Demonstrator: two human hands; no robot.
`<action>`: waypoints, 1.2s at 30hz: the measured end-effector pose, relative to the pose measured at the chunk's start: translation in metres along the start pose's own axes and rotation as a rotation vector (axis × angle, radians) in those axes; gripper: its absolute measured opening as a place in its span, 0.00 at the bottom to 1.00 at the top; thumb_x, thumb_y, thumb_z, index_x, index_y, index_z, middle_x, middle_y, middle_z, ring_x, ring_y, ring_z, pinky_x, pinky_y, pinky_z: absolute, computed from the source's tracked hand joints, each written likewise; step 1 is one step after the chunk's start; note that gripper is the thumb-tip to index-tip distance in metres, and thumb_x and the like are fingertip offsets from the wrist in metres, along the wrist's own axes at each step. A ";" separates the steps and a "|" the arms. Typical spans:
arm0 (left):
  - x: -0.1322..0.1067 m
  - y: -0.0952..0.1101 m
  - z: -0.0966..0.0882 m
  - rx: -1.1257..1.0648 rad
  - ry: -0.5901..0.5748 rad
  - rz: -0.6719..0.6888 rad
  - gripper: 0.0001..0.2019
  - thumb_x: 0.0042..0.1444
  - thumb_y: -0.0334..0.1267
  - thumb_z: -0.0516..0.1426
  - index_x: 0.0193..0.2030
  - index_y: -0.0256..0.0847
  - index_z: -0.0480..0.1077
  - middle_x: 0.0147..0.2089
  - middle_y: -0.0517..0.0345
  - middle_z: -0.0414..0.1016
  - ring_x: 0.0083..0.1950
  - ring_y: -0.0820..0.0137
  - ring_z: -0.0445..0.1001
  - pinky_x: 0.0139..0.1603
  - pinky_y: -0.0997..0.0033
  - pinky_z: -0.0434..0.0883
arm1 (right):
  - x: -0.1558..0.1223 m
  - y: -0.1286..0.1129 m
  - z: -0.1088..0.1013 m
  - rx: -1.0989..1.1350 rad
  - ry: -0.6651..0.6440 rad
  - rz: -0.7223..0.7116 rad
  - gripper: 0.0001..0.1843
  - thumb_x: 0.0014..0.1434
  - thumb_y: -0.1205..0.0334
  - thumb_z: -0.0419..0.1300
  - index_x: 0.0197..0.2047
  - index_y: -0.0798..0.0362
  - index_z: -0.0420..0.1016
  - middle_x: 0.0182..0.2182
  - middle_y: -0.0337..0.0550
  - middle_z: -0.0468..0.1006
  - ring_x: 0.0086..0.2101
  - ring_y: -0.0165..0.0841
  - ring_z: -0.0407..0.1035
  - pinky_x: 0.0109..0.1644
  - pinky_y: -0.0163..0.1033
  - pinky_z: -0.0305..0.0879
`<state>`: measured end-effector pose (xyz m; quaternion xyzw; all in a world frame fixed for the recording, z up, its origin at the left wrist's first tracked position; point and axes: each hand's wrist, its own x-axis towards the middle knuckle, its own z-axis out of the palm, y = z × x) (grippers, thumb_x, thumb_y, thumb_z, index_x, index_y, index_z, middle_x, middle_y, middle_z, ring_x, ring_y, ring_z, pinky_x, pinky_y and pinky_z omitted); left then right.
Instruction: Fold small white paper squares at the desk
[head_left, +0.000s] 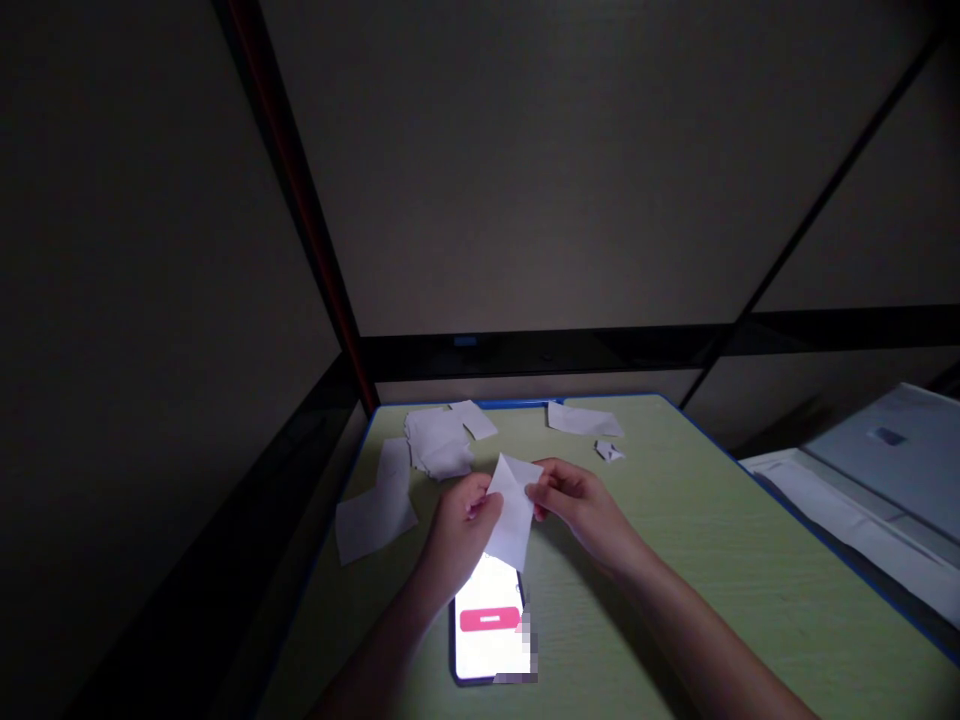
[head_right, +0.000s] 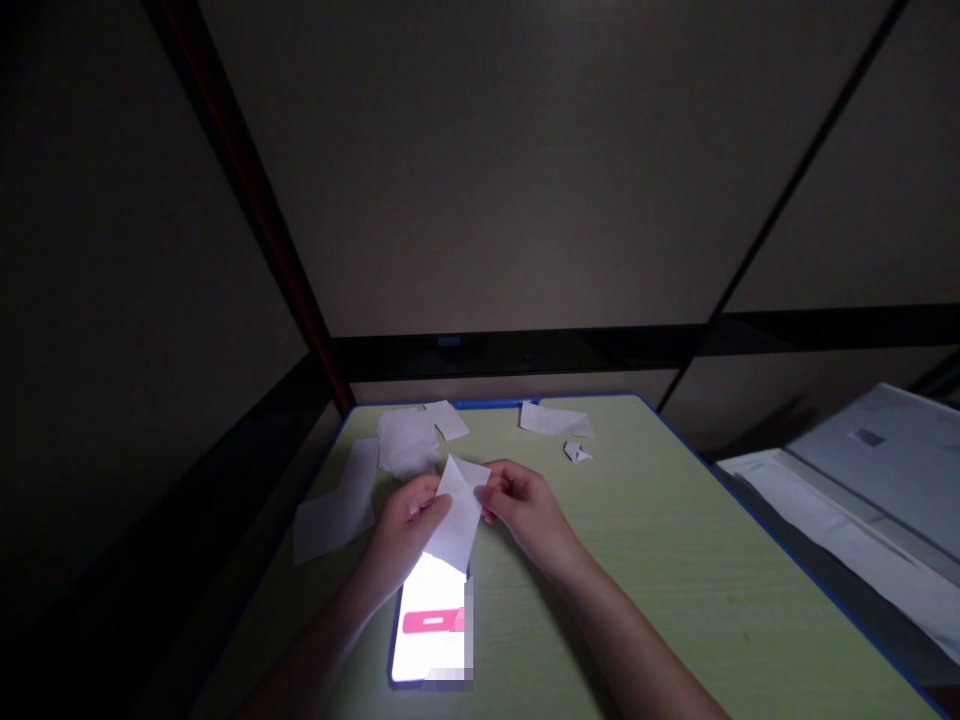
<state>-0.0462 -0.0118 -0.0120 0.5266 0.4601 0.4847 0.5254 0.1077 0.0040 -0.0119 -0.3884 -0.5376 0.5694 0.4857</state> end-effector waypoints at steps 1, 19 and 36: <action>0.000 0.000 0.000 0.004 -0.008 -0.001 0.06 0.48 0.35 0.53 0.30 0.35 0.69 0.24 0.59 0.70 0.24 0.74 0.66 0.23 0.78 0.61 | 0.000 0.001 0.000 -0.017 -0.004 -0.001 0.08 0.48 0.61 0.61 0.25 0.54 0.67 0.17 0.33 0.66 0.20 0.27 0.59 0.26 0.34 0.53; -0.001 0.000 0.002 -0.121 0.100 -0.171 0.14 0.49 0.48 0.55 0.28 0.36 0.69 0.23 0.61 0.68 0.24 0.75 0.65 0.23 0.78 0.60 | -0.004 0.001 0.004 -0.132 -0.048 -0.010 0.07 0.49 0.60 0.60 0.28 0.55 0.69 0.18 0.34 0.66 0.20 0.26 0.58 0.24 0.33 0.52; -0.002 0.002 0.000 -0.153 -0.084 -0.170 0.14 0.47 0.44 0.58 0.37 0.35 0.69 0.28 0.56 0.74 0.27 0.70 0.73 0.26 0.75 0.63 | -0.002 -0.004 0.002 -0.056 -0.032 -0.024 0.14 0.54 0.53 0.58 0.32 0.57 0.72 0.16 0.34 0.64 0.19 0.26 0.57 0.23 0.33 0.51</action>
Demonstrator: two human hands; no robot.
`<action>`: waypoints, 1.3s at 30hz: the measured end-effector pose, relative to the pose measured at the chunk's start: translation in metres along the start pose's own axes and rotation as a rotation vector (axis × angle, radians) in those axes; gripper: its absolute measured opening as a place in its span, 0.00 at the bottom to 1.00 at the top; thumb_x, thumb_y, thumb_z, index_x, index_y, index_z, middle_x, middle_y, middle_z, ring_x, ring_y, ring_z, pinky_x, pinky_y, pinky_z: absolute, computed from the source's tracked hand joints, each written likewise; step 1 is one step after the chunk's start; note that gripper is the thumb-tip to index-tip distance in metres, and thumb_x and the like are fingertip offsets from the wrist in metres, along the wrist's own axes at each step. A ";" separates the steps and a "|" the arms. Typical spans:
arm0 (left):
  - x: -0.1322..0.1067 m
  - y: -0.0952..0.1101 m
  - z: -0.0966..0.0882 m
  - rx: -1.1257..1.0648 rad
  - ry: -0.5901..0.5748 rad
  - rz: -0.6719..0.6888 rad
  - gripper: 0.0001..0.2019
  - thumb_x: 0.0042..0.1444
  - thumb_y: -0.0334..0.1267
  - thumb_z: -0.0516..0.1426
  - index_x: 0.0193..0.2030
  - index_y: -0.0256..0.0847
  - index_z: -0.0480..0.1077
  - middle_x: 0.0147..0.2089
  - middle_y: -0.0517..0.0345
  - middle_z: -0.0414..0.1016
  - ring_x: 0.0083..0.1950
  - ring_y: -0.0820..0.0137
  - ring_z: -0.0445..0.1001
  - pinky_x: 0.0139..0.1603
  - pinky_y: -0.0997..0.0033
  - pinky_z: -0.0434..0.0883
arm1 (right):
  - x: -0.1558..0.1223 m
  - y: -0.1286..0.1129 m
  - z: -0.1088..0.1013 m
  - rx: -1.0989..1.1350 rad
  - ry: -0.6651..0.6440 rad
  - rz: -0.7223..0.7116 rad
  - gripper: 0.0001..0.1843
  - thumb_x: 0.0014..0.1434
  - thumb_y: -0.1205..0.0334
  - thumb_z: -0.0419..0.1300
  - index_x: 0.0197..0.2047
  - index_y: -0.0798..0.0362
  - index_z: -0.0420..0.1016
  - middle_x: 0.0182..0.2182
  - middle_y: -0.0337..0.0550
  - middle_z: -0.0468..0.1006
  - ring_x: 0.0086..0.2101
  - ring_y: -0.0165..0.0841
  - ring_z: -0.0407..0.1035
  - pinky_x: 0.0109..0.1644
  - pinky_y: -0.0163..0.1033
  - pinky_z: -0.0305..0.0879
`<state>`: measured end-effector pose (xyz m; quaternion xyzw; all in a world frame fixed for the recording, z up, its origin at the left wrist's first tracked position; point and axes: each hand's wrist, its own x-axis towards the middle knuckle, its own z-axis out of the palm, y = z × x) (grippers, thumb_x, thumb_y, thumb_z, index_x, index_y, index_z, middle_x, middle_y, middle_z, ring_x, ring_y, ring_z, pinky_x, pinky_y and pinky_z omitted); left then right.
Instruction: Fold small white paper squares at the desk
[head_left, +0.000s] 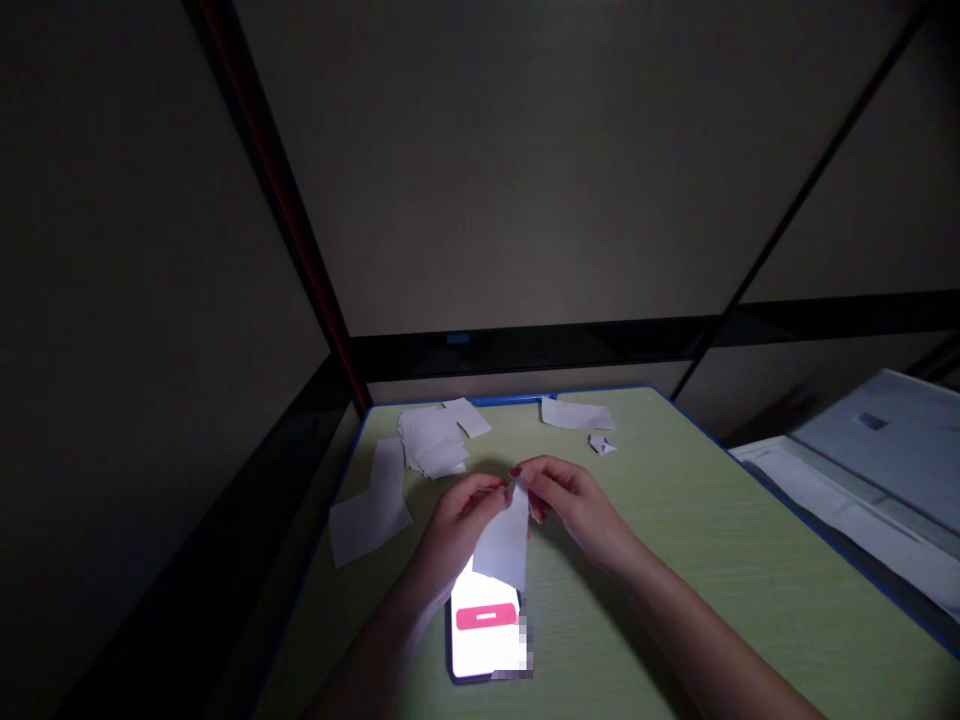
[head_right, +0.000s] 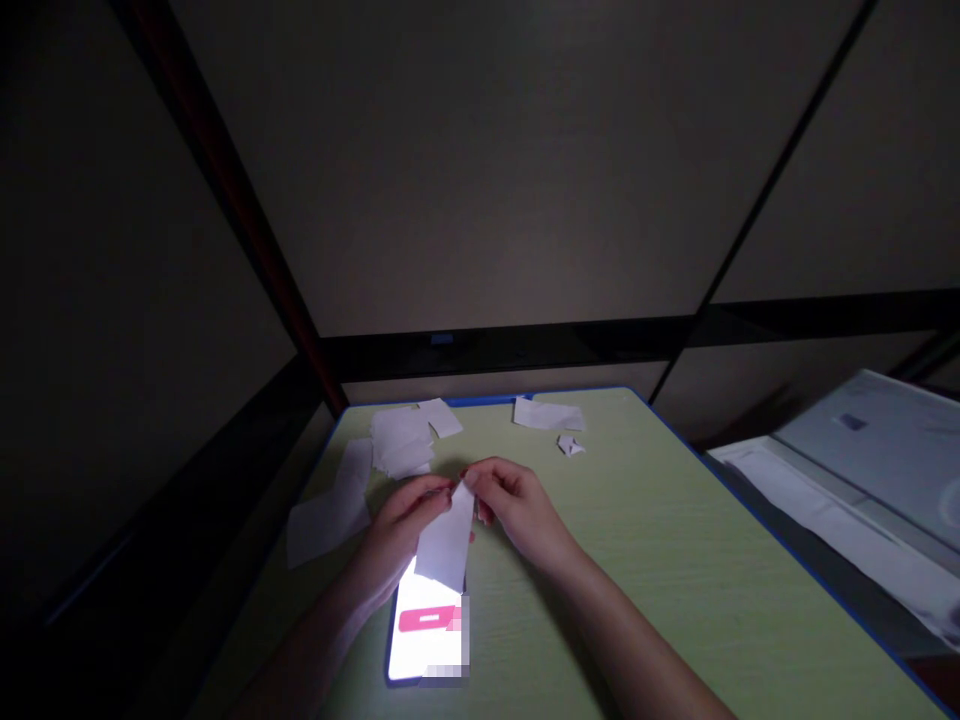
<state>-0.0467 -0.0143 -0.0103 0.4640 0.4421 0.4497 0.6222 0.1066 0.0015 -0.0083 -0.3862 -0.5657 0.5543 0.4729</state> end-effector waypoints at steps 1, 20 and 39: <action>0.000 0.000 0.000 0.001 0.012 -0.004 0.14 0.47 0.44 0.58 0.37 0.35 0.69 0.28 0.56 0.74 0.27 0.69 0.73 0.26 0.75 0.64 | 0.000 0.000 0.000 -0.001 -0.001 -0.007 0.14 0.55 0.53 0.57 0.32 0.57 0.73 0.16 0.35 0.65 0.19 0.26 0.58 0.23 0.33 0.52; 0.006 -0.013 0.001 0.156 0.120 0.225 0.11 0.51 0.40 0.56 0.38 0.35 0.70 0.34 0.55 0.74 0.35 0.70 0.71 0.36 0.74 0.66 | -0.001 0.004 0.009 0.040 0.145 0.017 0.14 0.46 0.54 0.64 0.31 0.57 0.74 0.24 0.40 0.73 0.24 0.29 0.63 0.28 0.34 0.57; 0.002 -0.007 0.003 0.172 -0.001 0.158 0.08 0.50 0.38 0.57 0.31 0.32 0.71 0.27 0.57 0.72 0.28 0.73 0.68 0.28 0.77 0.62 | -0.001 0.007 0.004 -0.033 0.099 -0.041 0.11 0.51 0.56 0.61 0.27 0.57 0.75 0.19 0.36 0.69 0.22 0.26 0.59 0.26 0.33 0.53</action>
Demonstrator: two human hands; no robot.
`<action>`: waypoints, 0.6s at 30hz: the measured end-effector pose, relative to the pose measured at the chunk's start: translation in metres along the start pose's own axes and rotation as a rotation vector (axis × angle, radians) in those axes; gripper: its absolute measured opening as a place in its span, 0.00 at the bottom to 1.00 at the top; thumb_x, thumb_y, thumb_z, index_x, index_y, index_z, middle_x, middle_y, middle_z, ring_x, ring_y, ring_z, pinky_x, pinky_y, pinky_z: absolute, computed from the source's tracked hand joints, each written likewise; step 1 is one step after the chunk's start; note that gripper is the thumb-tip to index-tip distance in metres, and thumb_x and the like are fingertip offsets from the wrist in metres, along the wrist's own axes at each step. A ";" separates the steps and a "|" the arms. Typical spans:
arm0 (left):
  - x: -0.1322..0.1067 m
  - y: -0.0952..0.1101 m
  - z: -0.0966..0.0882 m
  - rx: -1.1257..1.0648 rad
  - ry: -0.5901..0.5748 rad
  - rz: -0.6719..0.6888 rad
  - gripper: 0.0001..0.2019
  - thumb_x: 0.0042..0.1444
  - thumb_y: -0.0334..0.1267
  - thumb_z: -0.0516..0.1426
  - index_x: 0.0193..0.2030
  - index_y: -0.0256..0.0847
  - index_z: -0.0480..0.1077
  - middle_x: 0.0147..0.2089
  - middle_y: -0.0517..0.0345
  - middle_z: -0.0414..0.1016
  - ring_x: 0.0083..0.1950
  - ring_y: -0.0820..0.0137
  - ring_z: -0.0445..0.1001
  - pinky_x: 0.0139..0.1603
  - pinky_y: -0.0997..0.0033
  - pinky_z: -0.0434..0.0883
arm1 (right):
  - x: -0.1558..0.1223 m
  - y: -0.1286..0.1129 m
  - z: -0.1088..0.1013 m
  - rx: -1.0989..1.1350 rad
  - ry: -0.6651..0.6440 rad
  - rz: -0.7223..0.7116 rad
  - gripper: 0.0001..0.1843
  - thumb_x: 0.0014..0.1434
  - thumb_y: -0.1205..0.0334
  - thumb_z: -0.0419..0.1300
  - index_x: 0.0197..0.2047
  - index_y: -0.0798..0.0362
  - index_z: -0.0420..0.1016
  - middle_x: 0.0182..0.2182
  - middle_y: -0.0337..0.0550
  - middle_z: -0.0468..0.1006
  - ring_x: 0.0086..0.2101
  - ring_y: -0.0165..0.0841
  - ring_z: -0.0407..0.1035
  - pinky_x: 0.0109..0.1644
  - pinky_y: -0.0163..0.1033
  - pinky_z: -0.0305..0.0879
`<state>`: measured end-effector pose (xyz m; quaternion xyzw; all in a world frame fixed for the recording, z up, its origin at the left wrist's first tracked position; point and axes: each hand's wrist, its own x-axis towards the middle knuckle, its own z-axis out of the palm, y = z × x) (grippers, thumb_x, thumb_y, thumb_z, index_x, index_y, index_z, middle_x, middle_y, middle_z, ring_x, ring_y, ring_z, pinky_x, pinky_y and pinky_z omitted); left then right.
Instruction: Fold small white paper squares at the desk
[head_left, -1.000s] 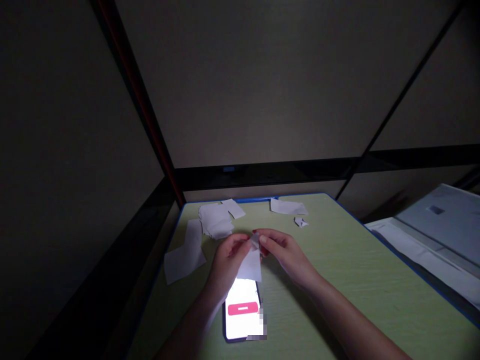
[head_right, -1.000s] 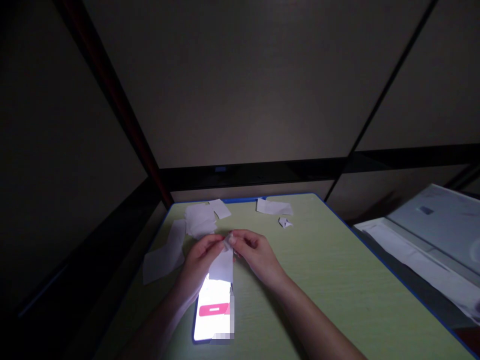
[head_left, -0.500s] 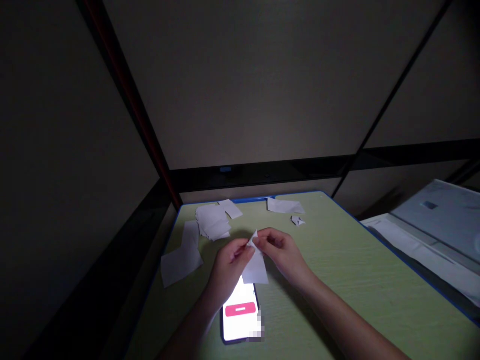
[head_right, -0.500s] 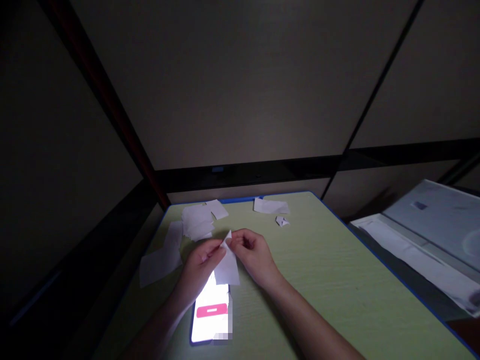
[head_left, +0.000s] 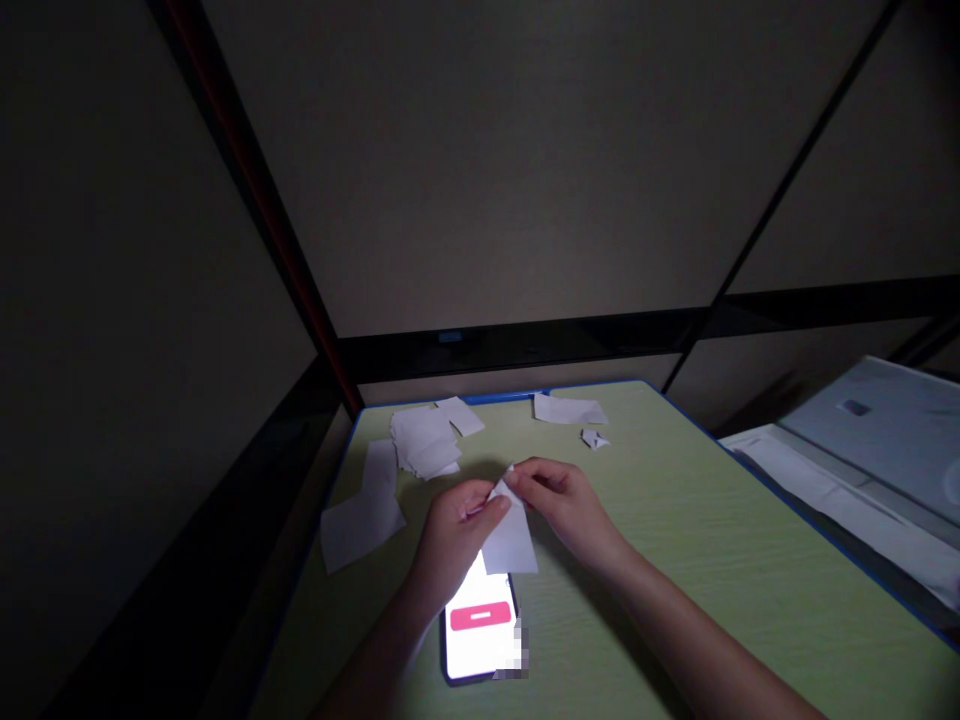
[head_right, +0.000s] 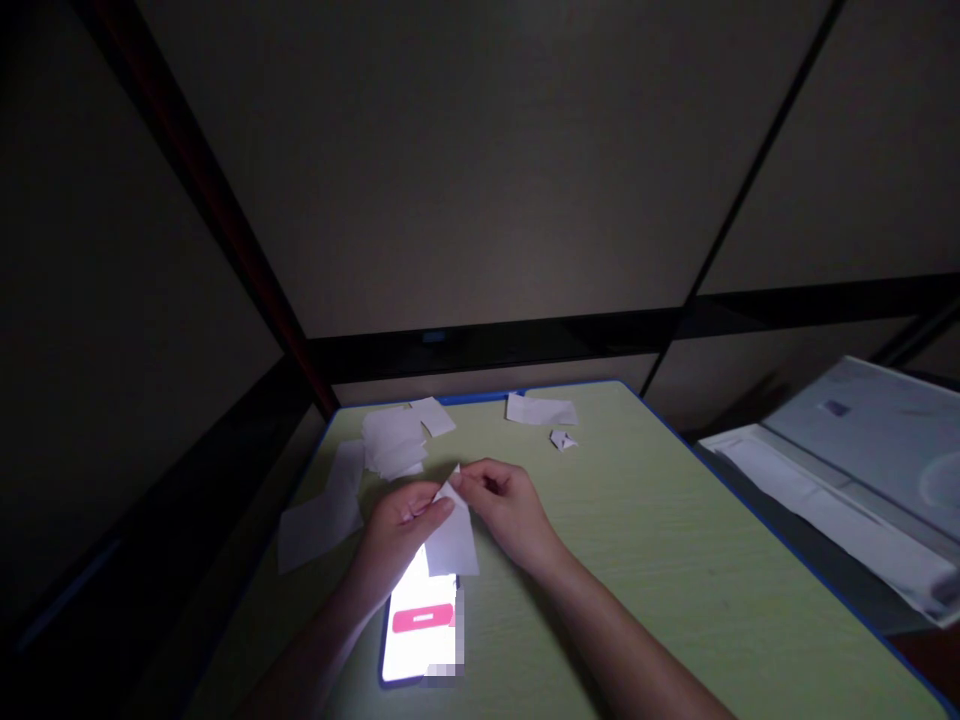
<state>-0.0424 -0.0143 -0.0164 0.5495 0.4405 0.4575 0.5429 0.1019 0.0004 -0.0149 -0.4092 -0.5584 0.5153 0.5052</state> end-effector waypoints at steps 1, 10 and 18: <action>0.000 -0.001 0.000 -0.006 -0.008 -0.001 0.09 0.50 0.38 0.57 0.30 0.33 0.71 0.26 0.57 0.72 0.28 0.73 0.68 0.28 0.77 0.62 | 0.000 0.000 0.000 -0.004 0.003 -0.004 0.11 0.51 0.56 0.61 0.27 0.57 0.75 0.20 0.36 0.69 0.22 0.26 0.60 0.26 0.33 0.54; -0.001 0.001 0.003 -0.064 -0.006 -0.034 0.09 0.48 0.39 0.58 0.30 0.33 0.69 0.26 0.58 0.72 0.27 0.73 0.69 0.28 0.76 0.63 | -0.001 -0.004 0.002 -0.012 0.009 0.000 0.11 0.49 0.56 0.61 0.27 0.56 0.76 0.22 0.38 0.72 0.24 0.28 0.62 0.27 0.33 0.56; -0.001 -0.002 0.002 -0.059 -0.014 -0.067 0.09 0.47 0.39 0.59 0.30 0.33 0.69 0.26 0.57 0.72 0.26 0.73 0.68 0.27 0.76 0.62 | 0.000 -0.005 0.002 -0.009 0.047 -0.010 0.10 0.49 0.56 0.62 0.29 0.56 0.77 0.24 0.39 0.74 0.25 0.28 0.63 0.29 0.34 0.57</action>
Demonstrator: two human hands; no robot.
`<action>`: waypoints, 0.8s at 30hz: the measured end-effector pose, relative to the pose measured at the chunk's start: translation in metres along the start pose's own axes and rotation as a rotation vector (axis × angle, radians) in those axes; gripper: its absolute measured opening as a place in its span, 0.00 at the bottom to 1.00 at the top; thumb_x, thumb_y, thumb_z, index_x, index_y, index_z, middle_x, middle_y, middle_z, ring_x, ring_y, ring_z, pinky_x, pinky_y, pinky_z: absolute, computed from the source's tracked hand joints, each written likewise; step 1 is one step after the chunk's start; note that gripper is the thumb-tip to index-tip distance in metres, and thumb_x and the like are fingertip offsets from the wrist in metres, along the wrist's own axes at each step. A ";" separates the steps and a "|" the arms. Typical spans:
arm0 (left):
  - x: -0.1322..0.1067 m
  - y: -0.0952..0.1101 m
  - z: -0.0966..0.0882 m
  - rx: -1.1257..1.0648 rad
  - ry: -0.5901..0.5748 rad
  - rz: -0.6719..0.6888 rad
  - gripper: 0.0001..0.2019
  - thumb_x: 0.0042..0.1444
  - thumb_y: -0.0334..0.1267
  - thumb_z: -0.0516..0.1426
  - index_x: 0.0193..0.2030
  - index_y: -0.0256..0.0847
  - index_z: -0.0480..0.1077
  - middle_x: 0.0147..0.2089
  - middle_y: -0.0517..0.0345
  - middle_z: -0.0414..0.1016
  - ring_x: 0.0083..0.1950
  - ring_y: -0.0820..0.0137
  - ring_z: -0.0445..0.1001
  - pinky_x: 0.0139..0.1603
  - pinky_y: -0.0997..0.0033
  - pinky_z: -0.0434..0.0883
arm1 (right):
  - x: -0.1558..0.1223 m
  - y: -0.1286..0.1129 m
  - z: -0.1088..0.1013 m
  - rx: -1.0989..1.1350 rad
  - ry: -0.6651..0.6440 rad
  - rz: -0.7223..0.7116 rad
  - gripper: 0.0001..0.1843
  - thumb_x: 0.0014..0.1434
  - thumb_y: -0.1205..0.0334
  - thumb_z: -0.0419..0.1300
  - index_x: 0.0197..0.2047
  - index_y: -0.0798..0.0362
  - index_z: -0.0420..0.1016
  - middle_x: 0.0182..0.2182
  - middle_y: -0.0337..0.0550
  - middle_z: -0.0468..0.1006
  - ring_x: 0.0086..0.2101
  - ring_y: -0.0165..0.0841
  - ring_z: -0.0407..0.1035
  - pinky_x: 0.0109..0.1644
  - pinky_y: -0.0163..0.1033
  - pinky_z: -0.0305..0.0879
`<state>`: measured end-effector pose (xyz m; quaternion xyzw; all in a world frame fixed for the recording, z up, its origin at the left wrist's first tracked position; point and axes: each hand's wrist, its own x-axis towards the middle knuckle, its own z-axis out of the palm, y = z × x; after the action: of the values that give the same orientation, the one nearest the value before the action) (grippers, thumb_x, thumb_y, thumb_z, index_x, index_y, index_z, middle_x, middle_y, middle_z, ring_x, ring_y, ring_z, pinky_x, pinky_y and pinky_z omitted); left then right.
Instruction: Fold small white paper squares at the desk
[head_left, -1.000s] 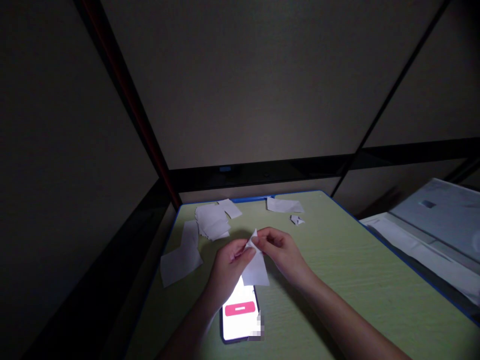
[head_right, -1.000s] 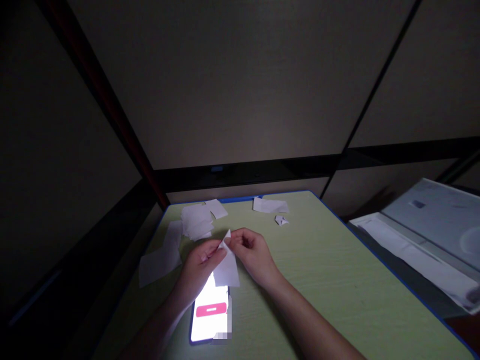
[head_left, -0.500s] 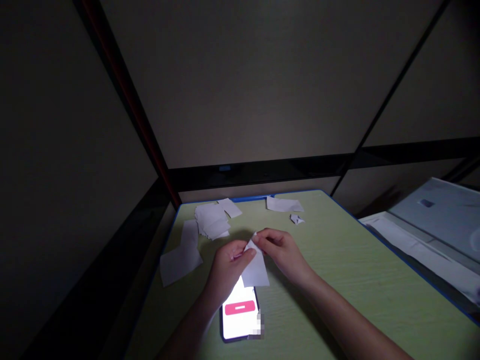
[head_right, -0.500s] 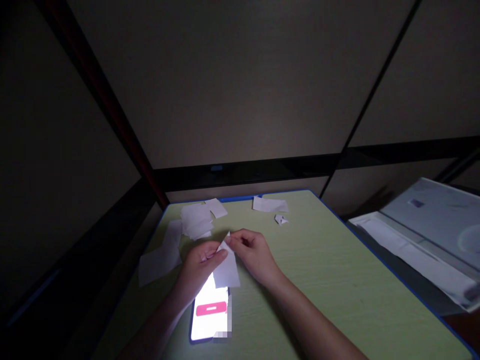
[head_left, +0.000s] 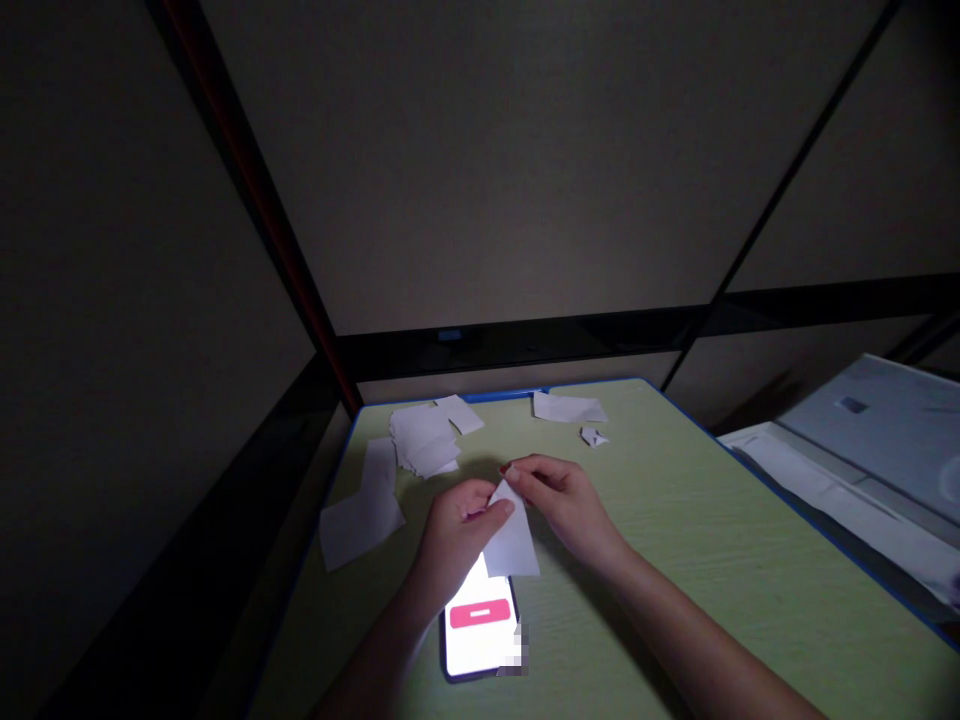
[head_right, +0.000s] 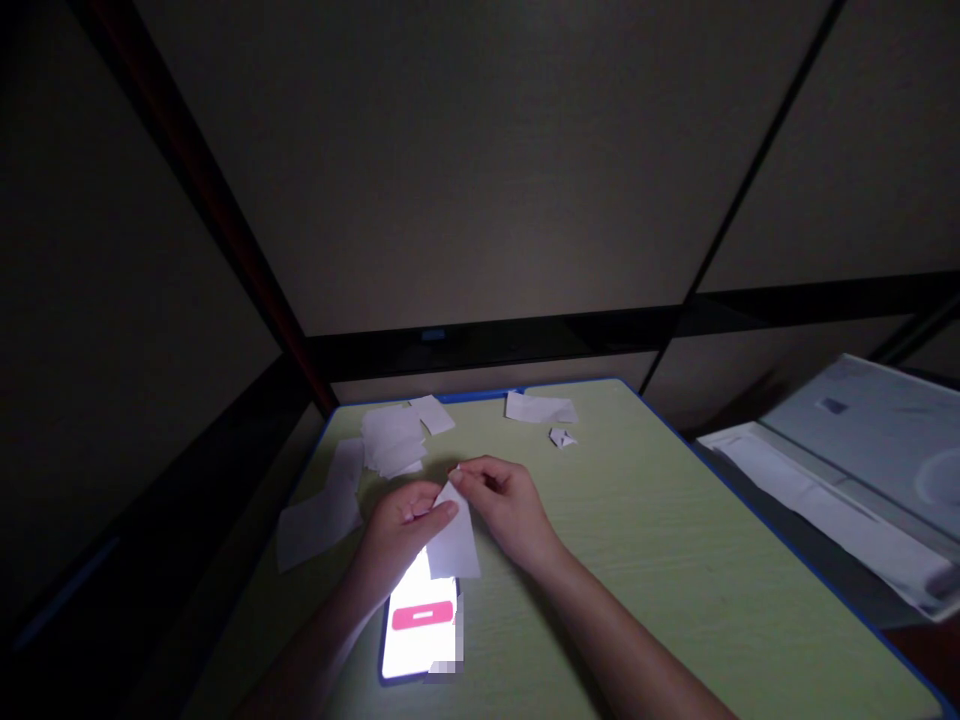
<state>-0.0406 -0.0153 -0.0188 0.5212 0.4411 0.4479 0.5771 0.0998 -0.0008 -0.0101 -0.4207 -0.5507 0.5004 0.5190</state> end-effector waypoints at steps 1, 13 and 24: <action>0.000 0.001 0.000 0.009 -0.011 0.004 0.09 0.47 0.39 0.58 0.30 0.33 0.69 0.25 0.58 0.71 0.26 0.74 0.68 0.27 0.76 0.62 | 0.000 -0.001 0.000 -0.002 0.000 -0.002 0.10 0.49 0.56 0.62 0.28 0.56 0.76 0.23 0.38 0.74 0.24 0.28 0.63 0.28 0.34 0.57; 0.000 0.002 0.000 0.193 -0.002 0.076 0.13 0.51 0.42 0.55 0.22 0.35 0.64 0.20 0.66 0.55 0.22 0.78 0.55 0.22 0.78 0.53 | -0.001 -0.001 0.000 -0.020 -0.001 0.001 0.12 0.49 0.55 0.62 0.27 0.56 0.76 0.23 0.39 0.74 0.24 0.29 0.63 0.27 0.34 0.58; 0.000 -0.001 -0.001 0.168 -0.008 0.066 0.12 0.51 0.42 0.55 0.24 0.34 0.68 0.20 0.64 0.60 0.22 0.77 0.58 0.22 0.77 0.53 | -0.001 0.002 0.000 -0.025 0.016 0.003 0.12 0.46 0.55 0.64 0.29 0.55 0.76 0.26 0.42 0.77 0.27 0.32 0.68 0.31 0.37 0.62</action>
<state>-0.0417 -0.0149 -0.0194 0.5839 0.4575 0.4259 0.5181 0.0997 -0.0017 -0.0124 -0.4317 -0.5523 0.4908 0.5174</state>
